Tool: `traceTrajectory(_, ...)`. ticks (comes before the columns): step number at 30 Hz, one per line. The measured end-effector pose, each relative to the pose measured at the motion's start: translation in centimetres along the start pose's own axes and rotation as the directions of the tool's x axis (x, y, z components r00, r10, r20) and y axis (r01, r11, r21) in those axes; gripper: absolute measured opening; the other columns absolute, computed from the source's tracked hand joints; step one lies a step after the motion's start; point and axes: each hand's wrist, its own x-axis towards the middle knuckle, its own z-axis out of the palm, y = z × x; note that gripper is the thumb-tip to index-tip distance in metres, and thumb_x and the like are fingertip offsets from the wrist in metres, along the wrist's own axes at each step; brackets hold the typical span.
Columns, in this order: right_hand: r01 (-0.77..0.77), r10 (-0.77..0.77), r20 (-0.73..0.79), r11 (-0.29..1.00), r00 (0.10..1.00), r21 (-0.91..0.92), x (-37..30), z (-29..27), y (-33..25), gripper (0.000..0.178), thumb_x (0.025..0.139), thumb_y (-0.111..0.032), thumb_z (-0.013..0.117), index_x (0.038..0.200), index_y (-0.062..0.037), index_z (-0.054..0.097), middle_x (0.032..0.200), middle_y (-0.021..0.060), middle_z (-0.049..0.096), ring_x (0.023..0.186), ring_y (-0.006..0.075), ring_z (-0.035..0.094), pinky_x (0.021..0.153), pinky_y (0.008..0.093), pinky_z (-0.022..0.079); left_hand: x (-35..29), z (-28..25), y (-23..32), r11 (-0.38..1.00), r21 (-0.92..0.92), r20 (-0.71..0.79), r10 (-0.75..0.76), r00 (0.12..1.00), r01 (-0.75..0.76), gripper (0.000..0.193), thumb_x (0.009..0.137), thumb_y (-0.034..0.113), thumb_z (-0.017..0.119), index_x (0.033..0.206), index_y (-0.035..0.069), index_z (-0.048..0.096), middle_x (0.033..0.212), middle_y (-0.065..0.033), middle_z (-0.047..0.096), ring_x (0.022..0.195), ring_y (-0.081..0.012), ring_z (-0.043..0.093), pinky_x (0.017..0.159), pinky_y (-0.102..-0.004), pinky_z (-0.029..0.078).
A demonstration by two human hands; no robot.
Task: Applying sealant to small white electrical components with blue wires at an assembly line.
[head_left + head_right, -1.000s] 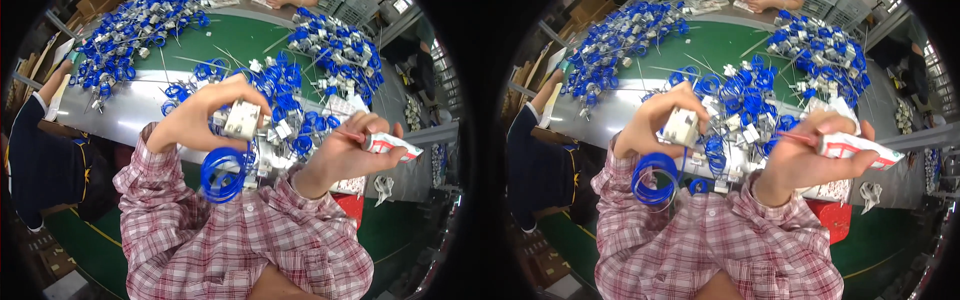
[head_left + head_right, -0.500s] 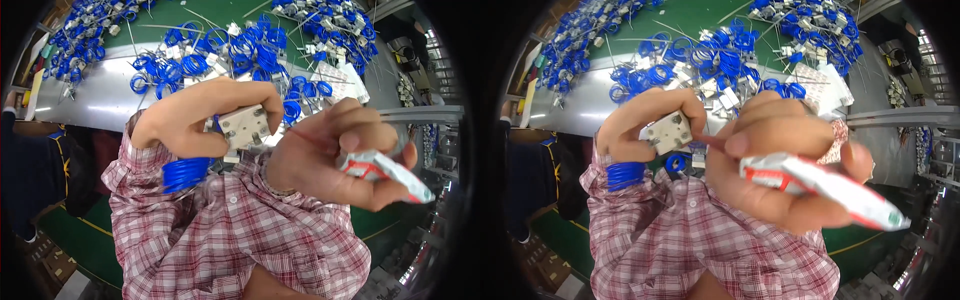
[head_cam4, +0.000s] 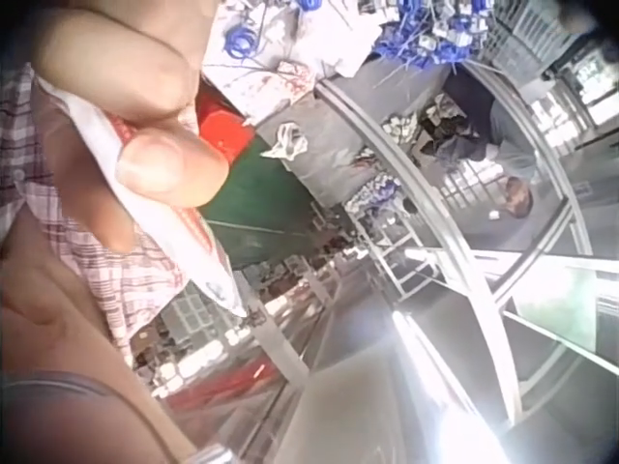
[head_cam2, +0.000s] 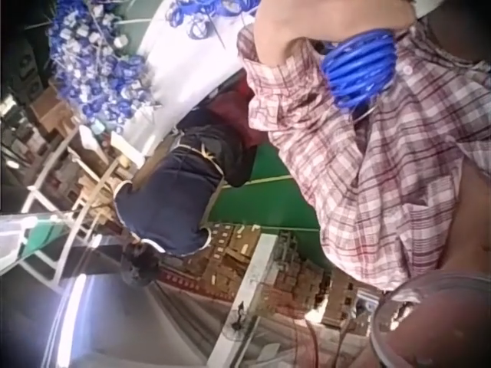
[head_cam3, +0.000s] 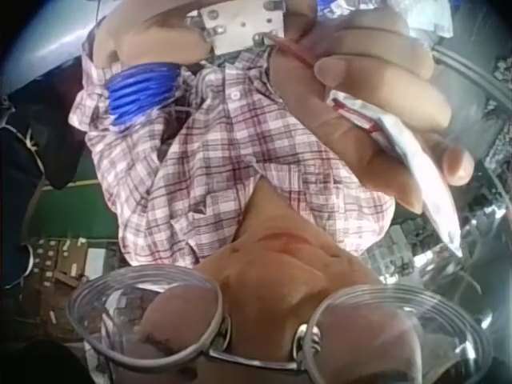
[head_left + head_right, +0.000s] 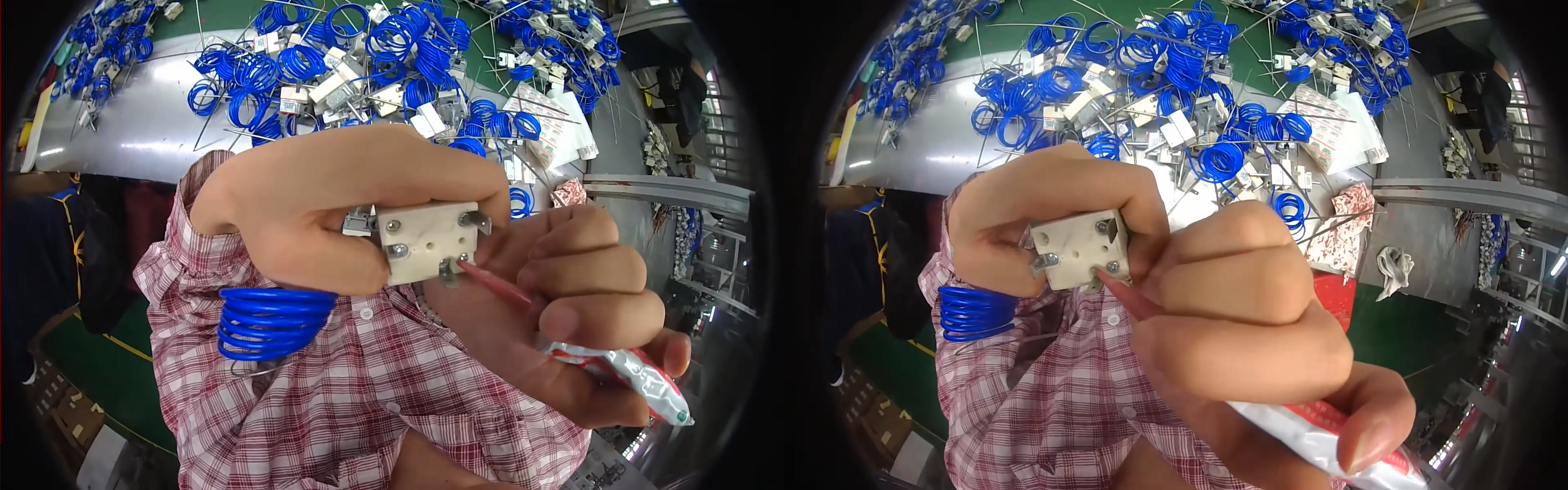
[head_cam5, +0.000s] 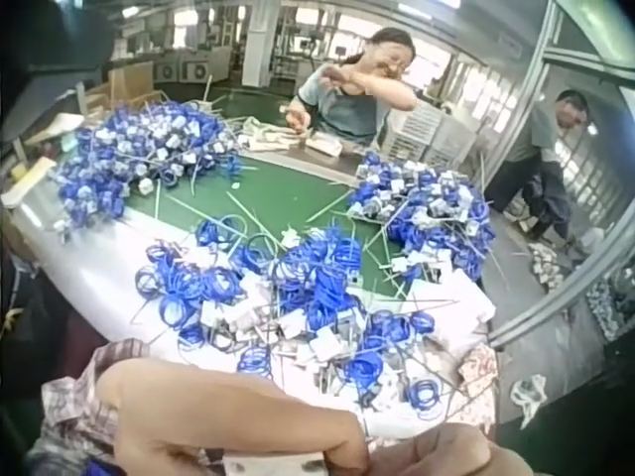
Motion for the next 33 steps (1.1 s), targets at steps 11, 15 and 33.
traceTrajectory(11, 0.104, -0.1, -0.041, 0.988, 0.994, 0.115, -0.4, -0.1, 1.1, 0.06, 0.09, -0.049, 0.017, 0.12, -0.0004, 0.037, 0.064, 0.0026, 0.043, 0.046, 0.0107, 0.032, 0.043, 0.0247, 0.029, 0.5, -0.2, -0.6, 0.997, 0.037, 0.045, 0.06, 0.997, -0.061, 0.044, 0.059, 0.014, 0.049, 0.096, -0.01, 0.044, 0.079, -0.0133, 0.057, 0.063, -0.0205, 0.056, 0.055, -0.0275, 0.045)
traceTrajectory(15, 0.117, -0.118, -0.002, 0.984, 0.993, 0.133, -0.3, -0.4, 1.1, 0.061, 0.09, -0.05, 0.016, 0.12, -0.0004, 0.035, 0.065, 0.0028, 0.043, 0.047, 0.011, 0.032, 0.043, 0.0249, 0.03, 0.9, -0.5, 0.4, 0.995, 0.096, 0.082, -0.013, 0.997, 0.005, 0.044, 0.059, 0.013, 0.049, 0.096, -0.01, 0.044, 0.08, -0.0139, 0.057, 0.065, -0.0216, 0.056, 0.057, -0.0279, 0.045)
traceTrajectory(33, 0.164, -0.165, -0.045, 0.986, 0.985, -0.027, -0.2, 0.3, 1.9, 0.06, 0.09, -0.048, 0.013, 0.121, 0.0003, 0.032, 0.061, 0.0043, 0.043, 0.04, 0.0117, 0.032, 0.033, 0.0245, 0.029, 0.8, -0.9, 0.0, 0.998, 0.053, -0.004, 0.018, 1.0, -0.018, 0.041, 0.055, 0.009, 0.048, 0.093, -0.007, 0.045, 0.069, -0.0125, 0.055, 0.057, -0.0245, 0.053, 0.049, -0.0298, 0.04)
